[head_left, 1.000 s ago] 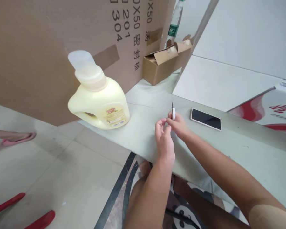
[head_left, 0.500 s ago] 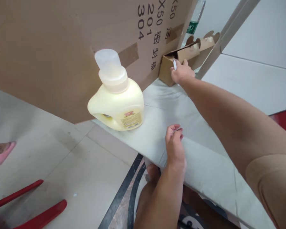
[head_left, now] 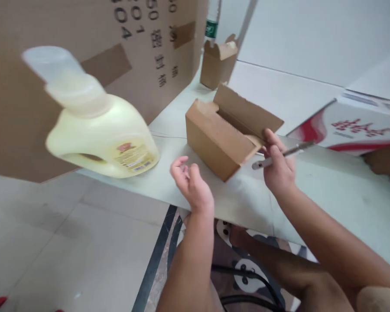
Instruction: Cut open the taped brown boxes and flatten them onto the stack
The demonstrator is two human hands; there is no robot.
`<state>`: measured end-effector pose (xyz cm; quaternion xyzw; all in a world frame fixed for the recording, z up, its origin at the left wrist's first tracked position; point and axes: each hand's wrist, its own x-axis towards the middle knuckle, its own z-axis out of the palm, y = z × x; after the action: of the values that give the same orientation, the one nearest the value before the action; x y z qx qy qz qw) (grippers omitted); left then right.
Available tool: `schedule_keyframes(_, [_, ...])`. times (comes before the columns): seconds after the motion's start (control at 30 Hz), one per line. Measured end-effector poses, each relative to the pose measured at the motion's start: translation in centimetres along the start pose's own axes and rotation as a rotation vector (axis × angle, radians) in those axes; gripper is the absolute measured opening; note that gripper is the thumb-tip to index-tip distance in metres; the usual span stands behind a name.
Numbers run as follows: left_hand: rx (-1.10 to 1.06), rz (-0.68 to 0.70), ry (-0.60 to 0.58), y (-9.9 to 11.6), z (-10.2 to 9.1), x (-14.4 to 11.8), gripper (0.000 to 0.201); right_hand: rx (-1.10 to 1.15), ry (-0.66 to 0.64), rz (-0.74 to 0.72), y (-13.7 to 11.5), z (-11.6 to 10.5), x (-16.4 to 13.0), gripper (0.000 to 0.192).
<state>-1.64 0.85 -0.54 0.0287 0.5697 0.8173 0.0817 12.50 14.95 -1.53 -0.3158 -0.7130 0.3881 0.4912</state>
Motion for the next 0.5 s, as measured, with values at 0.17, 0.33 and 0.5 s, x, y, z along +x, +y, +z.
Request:
schedule_keyframes(0.17, [0.09, 0.122, -0.292, -1.0, 2.2, -0.7, 0.03, 0.018, 0.261, 0.199, -1.4, -9.2, -9.0, 0.042])
schedule_keyframes(0.33, [0.085, 0.095, -0.637, -3.1, 5.8, -3.3, 0.041, 0.093, 0.256, 0.306, -1.6, -14.2, -11.0, 0.041])
schedule_keyframes(0.5, [0.247, 0.182, -0.569, -3.9, 7.1, -5.1, 0.034, 0.36, 0.384, 0.384, 0.2, -16.3, -9.0, 0.044])
